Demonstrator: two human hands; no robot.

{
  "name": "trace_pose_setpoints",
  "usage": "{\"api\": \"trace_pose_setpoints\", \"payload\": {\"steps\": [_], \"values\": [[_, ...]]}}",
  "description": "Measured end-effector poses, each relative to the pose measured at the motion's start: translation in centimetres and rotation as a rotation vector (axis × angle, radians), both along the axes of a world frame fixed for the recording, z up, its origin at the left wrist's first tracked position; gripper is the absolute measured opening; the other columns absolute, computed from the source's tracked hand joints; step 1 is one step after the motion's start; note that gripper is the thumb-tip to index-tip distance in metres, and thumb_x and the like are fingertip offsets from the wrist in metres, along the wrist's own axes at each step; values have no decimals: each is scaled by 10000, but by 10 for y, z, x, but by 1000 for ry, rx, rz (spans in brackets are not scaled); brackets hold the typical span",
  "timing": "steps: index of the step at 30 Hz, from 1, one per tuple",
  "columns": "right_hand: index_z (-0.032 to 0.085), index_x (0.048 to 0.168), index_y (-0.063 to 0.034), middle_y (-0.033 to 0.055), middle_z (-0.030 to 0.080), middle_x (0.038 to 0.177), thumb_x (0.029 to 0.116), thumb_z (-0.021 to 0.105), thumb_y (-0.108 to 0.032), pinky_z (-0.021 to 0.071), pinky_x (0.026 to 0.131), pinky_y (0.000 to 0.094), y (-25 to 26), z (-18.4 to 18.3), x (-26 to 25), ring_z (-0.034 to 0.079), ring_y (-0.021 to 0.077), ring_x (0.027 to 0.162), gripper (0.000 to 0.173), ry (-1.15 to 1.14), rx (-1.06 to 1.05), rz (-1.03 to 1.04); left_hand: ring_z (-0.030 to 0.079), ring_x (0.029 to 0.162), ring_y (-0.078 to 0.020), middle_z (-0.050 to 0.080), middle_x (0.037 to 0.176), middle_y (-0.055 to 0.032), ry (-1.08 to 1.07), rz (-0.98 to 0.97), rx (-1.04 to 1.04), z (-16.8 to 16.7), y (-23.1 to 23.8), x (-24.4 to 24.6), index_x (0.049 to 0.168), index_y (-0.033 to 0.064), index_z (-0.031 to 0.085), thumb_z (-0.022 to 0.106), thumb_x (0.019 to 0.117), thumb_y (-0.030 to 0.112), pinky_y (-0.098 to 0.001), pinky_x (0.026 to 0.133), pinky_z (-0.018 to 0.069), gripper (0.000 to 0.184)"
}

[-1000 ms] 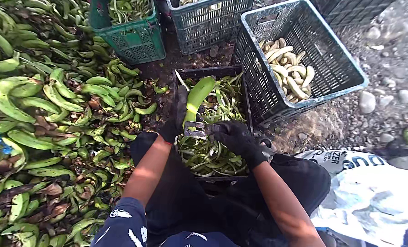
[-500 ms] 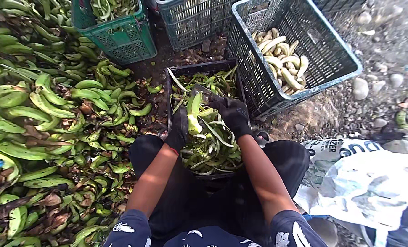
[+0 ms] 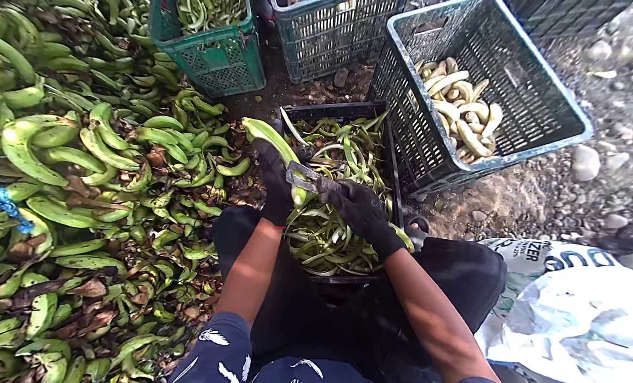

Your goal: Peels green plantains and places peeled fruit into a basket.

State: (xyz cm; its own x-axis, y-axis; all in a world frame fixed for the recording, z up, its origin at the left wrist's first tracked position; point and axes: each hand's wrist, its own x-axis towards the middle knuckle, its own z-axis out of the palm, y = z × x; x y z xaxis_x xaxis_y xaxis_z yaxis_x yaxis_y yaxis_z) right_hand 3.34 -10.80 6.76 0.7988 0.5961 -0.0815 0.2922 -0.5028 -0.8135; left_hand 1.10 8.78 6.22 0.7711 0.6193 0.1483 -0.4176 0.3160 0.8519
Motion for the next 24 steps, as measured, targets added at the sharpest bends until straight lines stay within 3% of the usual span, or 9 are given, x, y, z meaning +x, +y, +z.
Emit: {"api": "trace_pose_setpoints", "payload": {"steps": [3, 7, 11, 13, 15, 17, 19, 21, 24], "values": [[732, 1128, -108, 127, 690, 890, 968, 621, -480, 526, 726, 546, -7, 8, -5, 666, 303, 826, 420, -158, -39, 54, 709, 750, -134, 707, 876, 15, -178, 141, -35, -5, 7, 6, 1385, 145, 382, 255, 1079, 532, -338, 699, 624, 509], [732, 1236, -126, 196, 701, 1083, 928, 651, -515, 488, 873, 617, -10, 8, 4, 641, 406, 1045, 503, -165, -128, 25, 706, 692, -154, 717, 835, -3, -220, 116, 37, -5, 11, 9, 1460, 150, 290, 400, 990, 683, -348, 640, 622, 719], [764, 1140, -167, 132, 736, 1023, 914, 617, -610, 514, 882, 584, -3, 1, 27, 679, 339, 1011, 518, -219, -123, -46, 675, 868, -114, 681, 1092, -42, 109, -340, 89, 5, -3, -12, 1513, 77, 331, 248, 1094, 466, -277, 759, 600, 577], [746, 1220, -145, 173, 722, 1112, 920, 621, -610, 491, 934, 613, -3, 5, 40, 655, 382, 1093, 567, -176, -160, -105, 660, 661, -122, 688, 864, -37, 350, -611, -51, 5, -5, -14, 1264, 98, 520, 226, 1096, 305, -276, 555, 569, 396], [751, 1142, -123, 150, 728, 1044, 956, 584, -573, 512, 883, 602, -4, -2, 56, 678, 348, 1022, 515, -122, -188, -183, 656, 672, -141, 662, 859, -68, 506, -874, 29, 2, 0, -22, 1376, 80, 490, 272, 1123, 304, -290, 587, 585, 402], [703, 1057, -85, 142, 690, 944, 1030, 490, -523, 493, 812, 595, -11, -10, 74, 663, 319, 923, 488, 43, -157, -297, 663, 579, -160, 676, 793, -80, 597, -970, 124, 2, -6, -29, 1398, 110, 490, 221, 1084, 499, -309, 484, 585, 568], [696, 1144, -72, 147, 695, 989, 1061, 431, -533, 500, 850, 581, -22, -22, 95, 659, 296, 930, 537, 175, -61, -374, 654, 653, -156, 682, 884, -78, 606, -940, 131, -8, -1, -29, 1407, 102, 486, 183, 1054, 615, -311, 559, 581, 693], [673, 1119, -72, 123, 660, 945, 1066, 389, -564, 495, 808, 547, -20, -22, 94, 633, 265, 870, 571, 192, -43, -345, 676, 588, -181, 703, 792, -95, 539, -750, -26, -9, 2, -24, 1437, 95, 448, 121, 1013, 674, -308, 486, 578, 788], [658, 1134, -79, 161, 669, 961, 1025, 430, -616, 495, 806, 617, -1, -9, 63, 651, 335, 911, 594, 135, -136, -227, 721, 765, -221, 725, 967, -119, 333, -382, -89, 5, 1, -12, 1474, 85, 435, -37, 976, 706, -364, 622, 620, 925]]}}
